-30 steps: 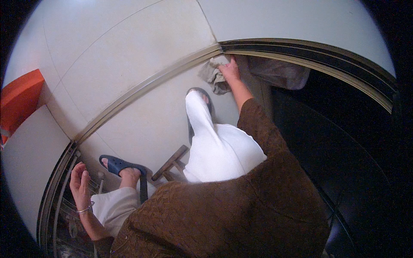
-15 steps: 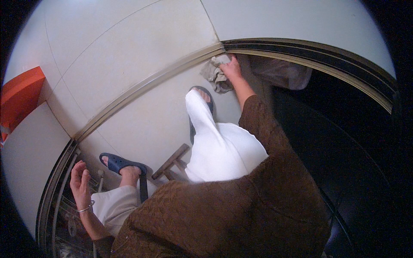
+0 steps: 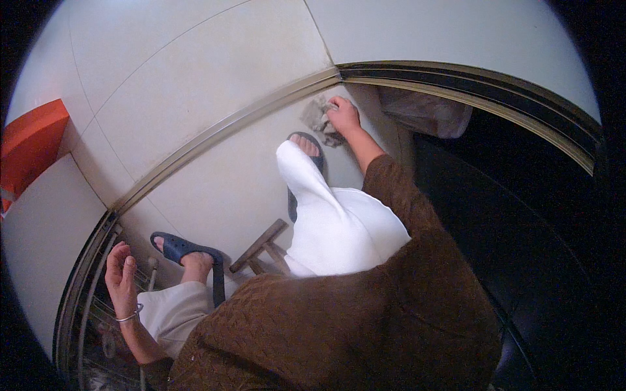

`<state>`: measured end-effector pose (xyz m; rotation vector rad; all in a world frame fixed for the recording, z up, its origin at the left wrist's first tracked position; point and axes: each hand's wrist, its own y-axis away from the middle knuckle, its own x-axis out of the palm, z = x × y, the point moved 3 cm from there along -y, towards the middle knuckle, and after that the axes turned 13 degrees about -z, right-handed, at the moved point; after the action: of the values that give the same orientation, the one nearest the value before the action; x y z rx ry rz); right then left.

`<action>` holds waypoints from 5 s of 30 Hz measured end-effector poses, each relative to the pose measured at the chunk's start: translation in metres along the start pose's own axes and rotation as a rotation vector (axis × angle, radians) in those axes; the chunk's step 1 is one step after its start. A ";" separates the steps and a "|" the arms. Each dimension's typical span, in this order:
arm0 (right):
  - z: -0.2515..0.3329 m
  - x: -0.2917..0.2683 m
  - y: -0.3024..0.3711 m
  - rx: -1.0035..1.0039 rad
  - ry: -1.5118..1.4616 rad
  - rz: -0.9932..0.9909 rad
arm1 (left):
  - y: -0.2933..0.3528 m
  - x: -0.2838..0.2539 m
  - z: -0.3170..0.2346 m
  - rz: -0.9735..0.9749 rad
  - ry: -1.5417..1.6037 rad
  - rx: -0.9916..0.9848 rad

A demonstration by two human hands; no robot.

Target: The person wipes the tiled floor and the metal threshold strip with a cloth. They move along the threshold, scrubbing the seam and adjacent tiles, then walk into the adjacent room while continuing to wipe the floor.

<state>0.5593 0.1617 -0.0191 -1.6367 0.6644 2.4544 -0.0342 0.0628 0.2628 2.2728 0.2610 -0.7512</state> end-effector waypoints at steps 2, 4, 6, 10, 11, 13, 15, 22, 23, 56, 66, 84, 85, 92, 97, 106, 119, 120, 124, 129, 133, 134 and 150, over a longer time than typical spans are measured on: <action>-0.040 -0.003 -0.006 0.249 -0.291 -0.207 | -0.003 0.001 0.003 0.013 0.002 0.012; -0.047 -0.005 -0.001 0.362 -0.408 -0.285 | -0.005 -0.006 0.010 0.025 -0.002 0.011; -0.039 -0.008 -0.003 0.328 -0.350 -0.257 | -0.002 -0.007 0.008 0.010 -0.009 -0.002; -0.001 -0.015 -0.003 0.175 -0.144 -0.278 | 0.002 -0.003 0.001 -0.009 0.069 -0.052; 0.019 -0.002 0.007 0.080 -0.024 -0.325 | 0.002 -0.002 0.000 -0.010 0.038 -0.001; 0.064 0.017 0.038 0.129 -0.427 -0.291 | 0.004 0.000 -0.001 -0.020 -0.028 0.096; 0.104 0.030 0.059 -0.079 -0.537 -0.095 | 0.002 0.003 -0.004 -0.002 0.015 0.019; 0.170 0.034 0.083 -0.523 -0.471 0.457 | 0.002 -0.004 -0.003 -0.005 -0.015 0.048; 0.164 0.016 0.070 -0.352 -0.475 0.300 | 0.004 -0.006 0.002 -0.014 -0.009 0.035; 0.278 0.065 0.060 -1.471 0.057 0.363 | 0.084 -0.123 0.007 -0.423 0.081 0.066; 0.529 0.260 0.248 -1.411 0.013 0.301 | 0.089 -0.147 0.045 -0.367 0.274 -0.009; 0.381 0.147 0.156 -1.365 -0.012 0.234 | 0.160 -0.161 0.064 -0.390 0.386 -0.025; 0.392 0.159 0.157 -1.383 -0.059 0.193 | 0.151 -0.155 0.072 -0.353 0.416 0.004; 0.559 0.266 0.276 -1.320 -0.083 0.243 | 0.147 -0.165 0.069 -0.333 0.334 -0.065; 0.551 0.280 0.276 -1.348 -0.096 0.221 | 0.143 -0.155 0.055 -0.243 0.329 -0.022; 0.454 0.186 0.201 -1.184 0.057 0.409 | 0.144 -0.156 0.054 -0.234 0.319 0.006; 0.554 0.263 0.295 -1.463 -0.053 0.141 | 0.137 -0.157 0.047 -0.092 0.351 0.071; 0.559 0.266 0.295 -1.498 -0.039 0.152 | 0.136 -0.158 0.044 -0.098 0.333 0.083; 0.562 0.278 0.294 -1.581 0.087 0.224 | 0.136 -0.154 0.040 -0.062 0.263 0.075; 0.535 0.258 0.262 -1.502 0.055 0.300 | 0.138 -0.150 0.049 -0.129 0.256 0.087; 0.515 0.209 0.244 -1.268 0.324 0.539 | 0.143 -0.152 0.049 -0.069 0.276 0.134; 0.518 0.198 0.238 -1.264 0.385 0.556 | 0.146 -0.154 0.046 -0.070 0.279 0.138; 0.549 0.233 0.269 -1.266 -0.123 0.199 | 0.150 -0.158 0.059 -0.072 0.326 0.250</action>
<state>-0.0917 0.1173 0.0250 -1.6231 -1.0388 3.3031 -0.1301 -0.0813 0.4079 2.6346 0.4225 -0.4656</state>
